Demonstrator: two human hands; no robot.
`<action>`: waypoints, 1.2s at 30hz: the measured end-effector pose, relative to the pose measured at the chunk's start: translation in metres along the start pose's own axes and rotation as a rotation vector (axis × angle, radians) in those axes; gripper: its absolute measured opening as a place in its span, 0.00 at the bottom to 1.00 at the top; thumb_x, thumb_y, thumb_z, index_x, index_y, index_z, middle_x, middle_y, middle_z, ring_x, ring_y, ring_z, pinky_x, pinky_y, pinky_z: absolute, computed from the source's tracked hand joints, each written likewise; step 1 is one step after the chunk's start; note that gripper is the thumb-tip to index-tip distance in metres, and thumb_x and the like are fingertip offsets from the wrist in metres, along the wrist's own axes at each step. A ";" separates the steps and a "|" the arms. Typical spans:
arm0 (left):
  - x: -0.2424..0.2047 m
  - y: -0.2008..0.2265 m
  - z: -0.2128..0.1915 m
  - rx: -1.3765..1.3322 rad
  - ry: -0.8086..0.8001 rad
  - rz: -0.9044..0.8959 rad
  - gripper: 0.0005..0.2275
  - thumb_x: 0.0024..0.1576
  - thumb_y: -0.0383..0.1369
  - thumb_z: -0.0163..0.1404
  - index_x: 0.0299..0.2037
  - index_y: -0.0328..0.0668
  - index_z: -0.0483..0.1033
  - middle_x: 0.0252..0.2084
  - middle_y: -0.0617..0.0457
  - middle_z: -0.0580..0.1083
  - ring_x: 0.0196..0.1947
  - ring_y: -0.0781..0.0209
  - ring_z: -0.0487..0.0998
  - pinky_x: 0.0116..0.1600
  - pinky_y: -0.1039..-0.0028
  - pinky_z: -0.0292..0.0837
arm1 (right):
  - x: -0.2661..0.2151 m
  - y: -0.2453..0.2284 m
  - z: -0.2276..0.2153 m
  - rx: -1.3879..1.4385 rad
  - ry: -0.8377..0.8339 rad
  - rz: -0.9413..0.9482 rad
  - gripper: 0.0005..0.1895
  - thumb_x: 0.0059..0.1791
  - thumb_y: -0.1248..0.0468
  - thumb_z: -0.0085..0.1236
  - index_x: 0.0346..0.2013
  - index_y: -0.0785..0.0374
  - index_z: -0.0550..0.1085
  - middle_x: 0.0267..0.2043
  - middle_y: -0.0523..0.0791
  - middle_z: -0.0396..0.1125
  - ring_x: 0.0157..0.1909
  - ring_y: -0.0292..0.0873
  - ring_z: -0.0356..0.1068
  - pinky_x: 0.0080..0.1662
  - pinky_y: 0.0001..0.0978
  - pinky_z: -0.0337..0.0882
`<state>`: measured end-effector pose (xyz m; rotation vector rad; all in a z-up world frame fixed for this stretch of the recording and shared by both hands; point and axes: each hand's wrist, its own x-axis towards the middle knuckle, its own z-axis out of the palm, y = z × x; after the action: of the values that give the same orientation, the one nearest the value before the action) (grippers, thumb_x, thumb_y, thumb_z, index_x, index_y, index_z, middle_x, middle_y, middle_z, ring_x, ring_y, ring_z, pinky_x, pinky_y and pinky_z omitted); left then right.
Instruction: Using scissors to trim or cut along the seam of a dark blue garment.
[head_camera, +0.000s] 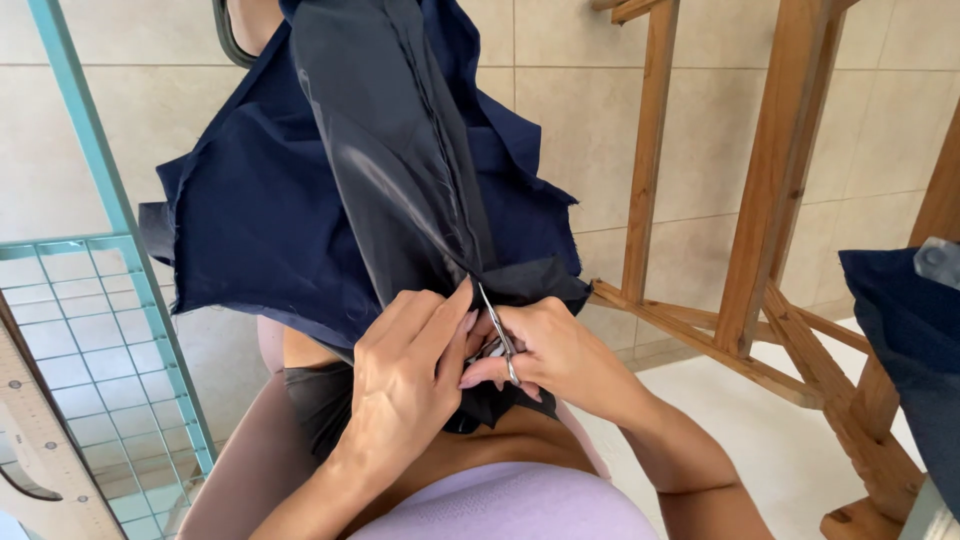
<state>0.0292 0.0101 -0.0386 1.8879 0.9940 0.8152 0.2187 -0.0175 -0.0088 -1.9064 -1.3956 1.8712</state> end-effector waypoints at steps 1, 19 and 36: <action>0.000 0.000 0.000 0.000 -0.001 -0.001 0.10 0.68 0.20 0.50 0.57 0.25 0.77 0.35 0.47 0.71 0.33 0.50 0.71 0.41 0.62 0.72 | 0.000 -0.002 -0.003 0.001 0.000 0.001 0.15 0.45 0.55 0.78 0.32 0.57 0.78 0.17 0.40 0.73 0.12 0.32 0.67 0.24 0.23 0.68; 0.000 -0.005 -0.001 -0.086 -0.056 -0.061 0.13 0.67 0.17 0.48 0.60 0.24 0.75 0.33 0.46 0.65 0.33 0.50 0.66 0.40 0.62 0.65 | -0.026 -0.009 -0.028 -0.208 -0.035 -0.051 0.09 0.53 0.50 0.64 0.42 0.49 0.80 0.28 0.37 0.75 0.16 0.33 0.75 0.37 0.22 0.71; 0.006 -0.018 -0.017 0.023 -0.053 -0.184 0.06 0.70 0.23 0.47 0.43 0.33 0.78 0.33 0.51 0.67 0.31 0.56 0.66 0.38 0.66 0.64 | 0.014 0.001 -0.027 -0.096 0.535 -0.427 0.04 0.56 0.67 0.65 0.39 0.59 0.77 0.36 0.40 0.72 0.17 0.31 0.66 0.30 0.23 0.65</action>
<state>0.0124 0.0280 -0.0461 1.7966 1.1291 0.6457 0.2394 0.0050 -0.0136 -1.7759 -1.5528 1.0245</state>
